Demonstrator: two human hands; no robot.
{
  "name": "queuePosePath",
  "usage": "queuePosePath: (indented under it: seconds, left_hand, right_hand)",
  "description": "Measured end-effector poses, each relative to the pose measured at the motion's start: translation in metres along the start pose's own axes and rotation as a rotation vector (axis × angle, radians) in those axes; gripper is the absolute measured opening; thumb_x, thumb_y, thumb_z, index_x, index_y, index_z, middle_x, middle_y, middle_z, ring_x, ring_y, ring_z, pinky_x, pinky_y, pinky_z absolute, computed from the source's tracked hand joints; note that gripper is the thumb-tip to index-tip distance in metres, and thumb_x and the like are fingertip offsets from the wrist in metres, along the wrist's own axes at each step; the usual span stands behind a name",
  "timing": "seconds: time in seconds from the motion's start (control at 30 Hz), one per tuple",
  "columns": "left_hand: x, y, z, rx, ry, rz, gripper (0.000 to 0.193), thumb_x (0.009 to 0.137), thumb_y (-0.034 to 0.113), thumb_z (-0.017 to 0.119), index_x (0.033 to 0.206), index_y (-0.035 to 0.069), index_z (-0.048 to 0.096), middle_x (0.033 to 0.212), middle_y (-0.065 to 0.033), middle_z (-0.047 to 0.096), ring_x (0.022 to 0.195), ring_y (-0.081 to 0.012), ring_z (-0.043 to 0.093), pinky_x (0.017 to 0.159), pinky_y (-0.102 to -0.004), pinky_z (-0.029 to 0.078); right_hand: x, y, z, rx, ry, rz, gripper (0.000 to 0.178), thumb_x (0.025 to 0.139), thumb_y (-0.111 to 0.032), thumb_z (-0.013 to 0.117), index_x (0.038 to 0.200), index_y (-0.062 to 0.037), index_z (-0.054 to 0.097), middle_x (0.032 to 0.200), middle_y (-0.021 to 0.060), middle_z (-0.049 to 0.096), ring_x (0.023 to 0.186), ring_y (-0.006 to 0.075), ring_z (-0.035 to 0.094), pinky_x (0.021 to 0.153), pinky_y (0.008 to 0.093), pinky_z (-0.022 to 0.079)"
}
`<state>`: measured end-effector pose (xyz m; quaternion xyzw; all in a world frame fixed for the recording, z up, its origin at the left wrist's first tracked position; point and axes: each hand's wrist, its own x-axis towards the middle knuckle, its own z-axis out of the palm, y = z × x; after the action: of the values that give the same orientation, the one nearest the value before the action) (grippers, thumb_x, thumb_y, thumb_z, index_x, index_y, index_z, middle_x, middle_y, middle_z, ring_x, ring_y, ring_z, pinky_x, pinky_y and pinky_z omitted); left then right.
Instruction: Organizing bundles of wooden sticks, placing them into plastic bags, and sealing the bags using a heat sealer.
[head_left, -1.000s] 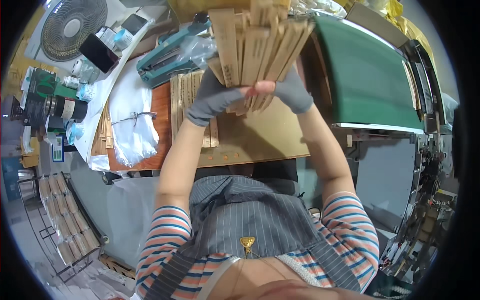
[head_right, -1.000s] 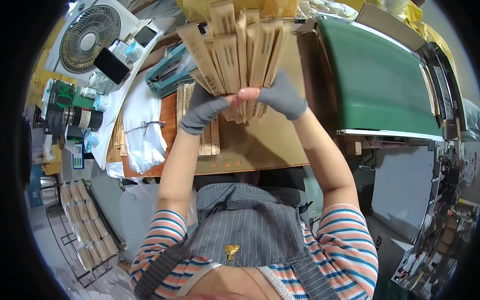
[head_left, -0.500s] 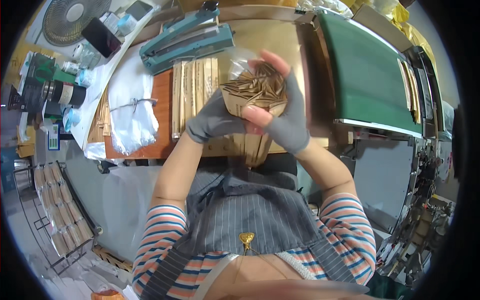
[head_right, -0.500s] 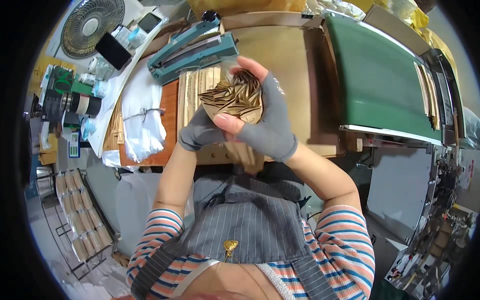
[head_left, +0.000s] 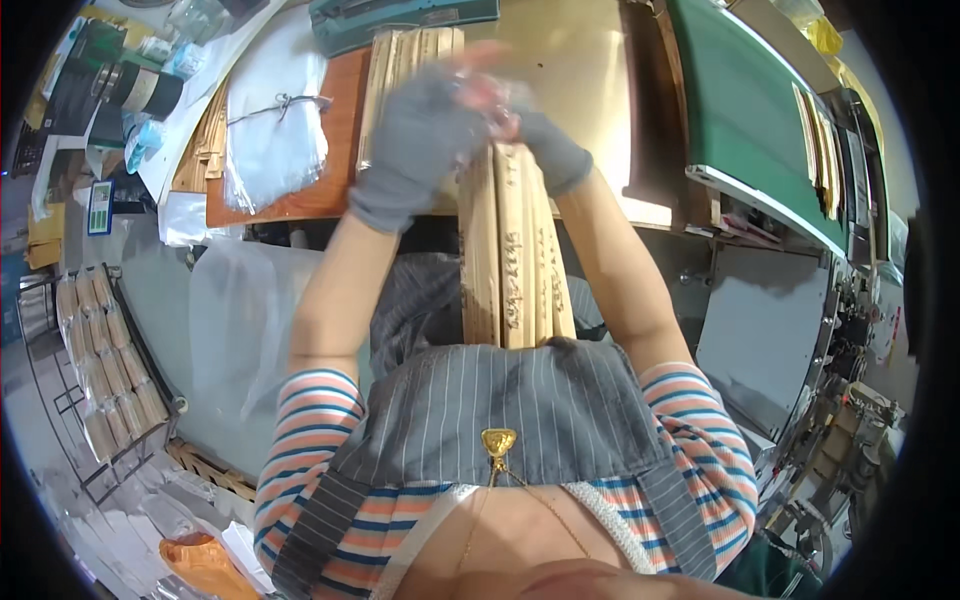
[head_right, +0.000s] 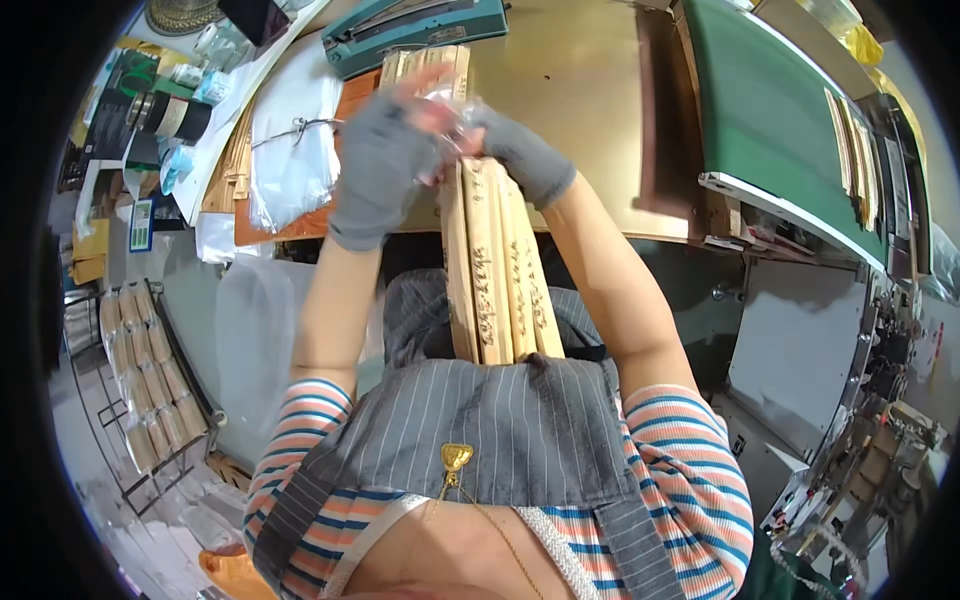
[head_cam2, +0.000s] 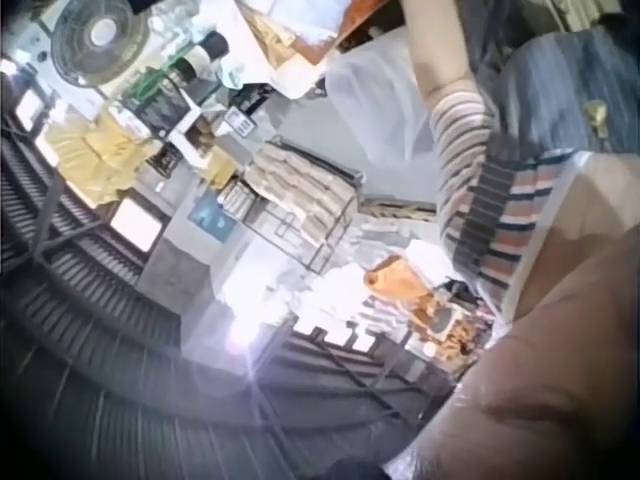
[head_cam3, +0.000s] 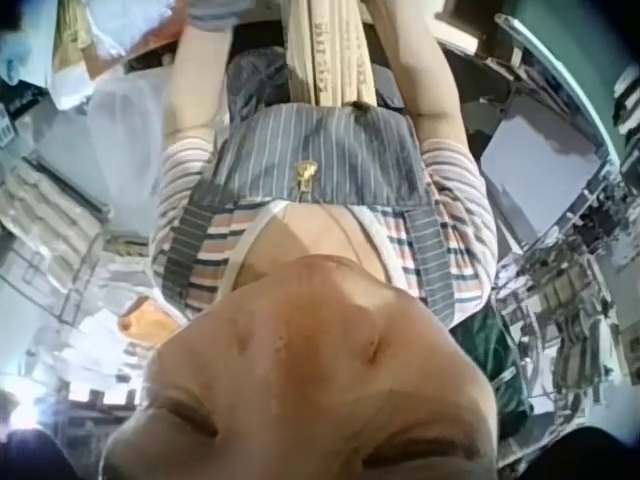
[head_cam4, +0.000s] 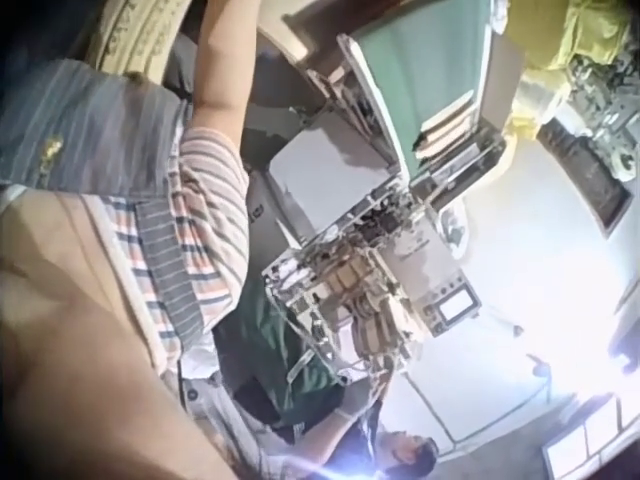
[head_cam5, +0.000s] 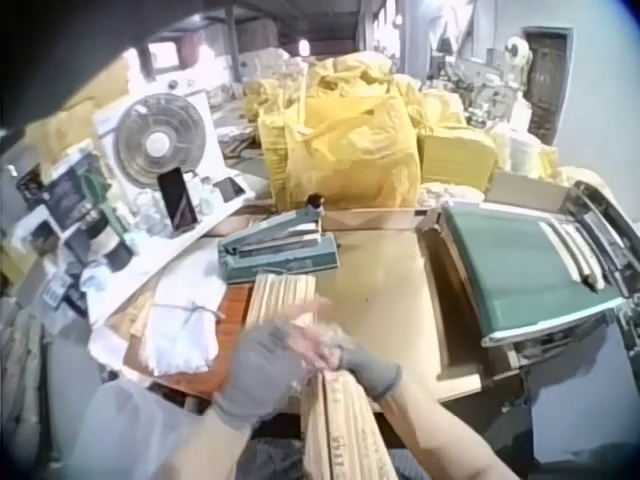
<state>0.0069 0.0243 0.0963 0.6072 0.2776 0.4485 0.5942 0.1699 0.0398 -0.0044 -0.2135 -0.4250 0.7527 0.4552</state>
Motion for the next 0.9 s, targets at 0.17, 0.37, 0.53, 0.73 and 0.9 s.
queuePosePath:
  seconds: [0.17, 0.37, 0.53, 0.73, 0.9]
  left_hand:
    - [-0.035, -0.02, 0.013, 0.768, 0.137, 0.803, 0.018, 0.082, 0.022, 0.065, 0.09, 0.007, 0.061, 0.068, -0.0082, 0.058, 0.055, -0.0205, 0.056, 0.049, -0.0306, 0.043]
    - [-0.113, -0.043, 0.003, 0.705, -0.003, 0.439, 0.037, 0.076, 0.032, 0.07, 0.057, 0.008, 0.049, 0.053, -0.0079, 0.048, 0.047, -0.0248, 0.05, 0.044, -0.0343, 0.038]
    - [-0.114, -0.031, 0.023, 0.671, -0.189, 0.104, 0.038, 0.074, 0.029, 0.07, 0.055, 0.006, 0.046, 0.051, -0.0091, 0.042, 0.046, -0.0247, 0.044, 0.045, -0.0337, 0.036]
    - [0.049, 0.018, -0.021, 0.588, -0.181, 0.177, 0.013, 0.081, 0.01, 0.055, 0.091, 0.002, 0.057, 0.062, 0.0033, 0.05, 0.053, -0.0035, 0.045, 0.047, -0.0181, 0.034]
    - [0.082, 0.049, -0.019, 0.809, -0.267, -0.527, 0.016, 0.084, 0.01, 0.051, 0.093, 0.0, 0.059, 0.063, -0.0021, 0.057, 0.048, -0.005, 0.05, 0.043, -0.0184, 0.038]
  right_hand:
    - [-0.026, -0.03, 0.057, 0.149, 0.158, -0.063, 0.064, 0.086, -0.041, 0.058, 0.132, -0.0018, 0.037, 0.119, 0.0107, 0.052, 0.101, 0.0177, 0.056, 0.083, 0.0315, 0.049]
    - [-0.147, 0.039, 0.081, 0.075, 0.275, 0.26, 0.064, 0.086, -0.054, 0.051, 0.122, -0.001, 0.048, 0.112, 0.0074, 0.058, 0.099, 0.0164, 0.057, 0.088, 0.0306, 0.046]
    - [-0.168, 0.042, 0.059, -1.353, 0.497, 0.234, 0.033, 0.086, -0.034, 0.057, 0.105, -0.0081, 0.059, 0.087, 0.0153, 0.062, 0.078, 0.0299, 0.061, 0.069, 0.0359, 0.048]
    - [-0.069, -0.099, 0.081, -1.686, 0.692, -0.753, 0.009, 0.079, -0.007, 0.063, 0.084, -0.0052, 0.055, 0.06, 0.0114, 0.054, 0.053, 0.0255, 0.056, 0.051, 0.0308, 0.043]
    - [-0.035, -0.182, 0.064, -1.825, 0.665, -0.133, 0.017, 0.075, -0.017, 0.055, 0.079, -0.003, 0.063, 0.077, 0.0197, 0.063, 0.069, 0.0362, 0.06, 0.066, 0.0401, 0.048]
